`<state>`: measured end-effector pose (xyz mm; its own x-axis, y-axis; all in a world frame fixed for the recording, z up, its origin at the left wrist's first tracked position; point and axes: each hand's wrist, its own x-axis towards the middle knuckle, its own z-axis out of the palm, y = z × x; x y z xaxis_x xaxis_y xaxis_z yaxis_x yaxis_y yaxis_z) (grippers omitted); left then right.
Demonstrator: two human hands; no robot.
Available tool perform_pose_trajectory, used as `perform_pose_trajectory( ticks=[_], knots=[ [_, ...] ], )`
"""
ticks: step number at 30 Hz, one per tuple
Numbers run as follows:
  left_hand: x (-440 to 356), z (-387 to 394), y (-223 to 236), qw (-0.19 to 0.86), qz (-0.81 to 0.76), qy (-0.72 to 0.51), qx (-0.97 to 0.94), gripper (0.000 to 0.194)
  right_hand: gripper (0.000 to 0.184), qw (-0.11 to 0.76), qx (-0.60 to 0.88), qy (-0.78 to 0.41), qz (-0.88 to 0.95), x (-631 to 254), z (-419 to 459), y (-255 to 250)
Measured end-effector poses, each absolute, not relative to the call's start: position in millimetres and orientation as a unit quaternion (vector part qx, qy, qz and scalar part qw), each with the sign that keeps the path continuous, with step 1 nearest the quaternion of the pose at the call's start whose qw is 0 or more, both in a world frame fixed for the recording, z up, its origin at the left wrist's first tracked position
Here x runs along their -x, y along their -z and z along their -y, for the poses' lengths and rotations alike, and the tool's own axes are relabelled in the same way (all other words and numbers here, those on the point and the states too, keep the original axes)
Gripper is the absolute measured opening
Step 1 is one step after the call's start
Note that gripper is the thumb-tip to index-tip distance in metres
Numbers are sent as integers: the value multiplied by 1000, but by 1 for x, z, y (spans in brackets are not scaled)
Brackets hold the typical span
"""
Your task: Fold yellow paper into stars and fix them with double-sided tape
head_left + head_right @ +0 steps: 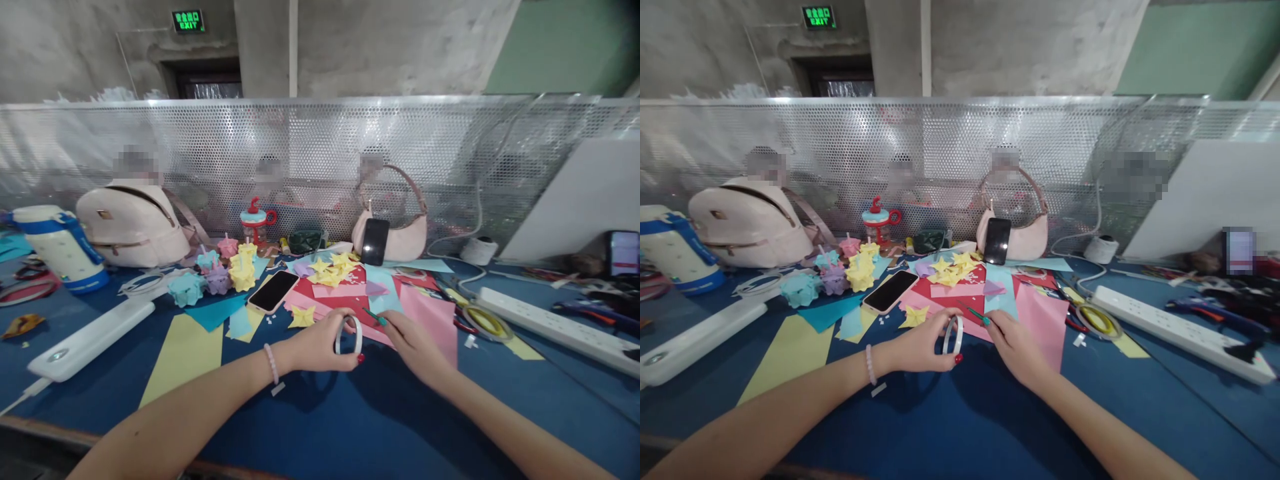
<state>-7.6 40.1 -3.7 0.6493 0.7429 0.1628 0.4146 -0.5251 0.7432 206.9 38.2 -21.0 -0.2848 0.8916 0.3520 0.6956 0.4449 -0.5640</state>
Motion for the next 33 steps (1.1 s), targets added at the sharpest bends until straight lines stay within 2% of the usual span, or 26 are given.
perform_pose_trajectory(
  ticks=[5,14,19,23,33],
  knots=[
    [5,-41,2,336,-340,-247,-843,62,15,331,500,-116,791,-210,-38,20],
    [4,-40,-1,330,-355,-237,-842,59,24,314,512,-110,792,-213,-38,23],
    [0,-36,0,296,-340,-261,-854,59,24,356,469,-231,774,-204,-28,11],
    [-5,-31,5,245,-310,-269,-879,58,28,348,457,-330,749,-197,-22,13],
    [-3,-28,7,232,-291,-259,-891,64,28,341,456,-348,744,-193,-20,16]
  ],
)
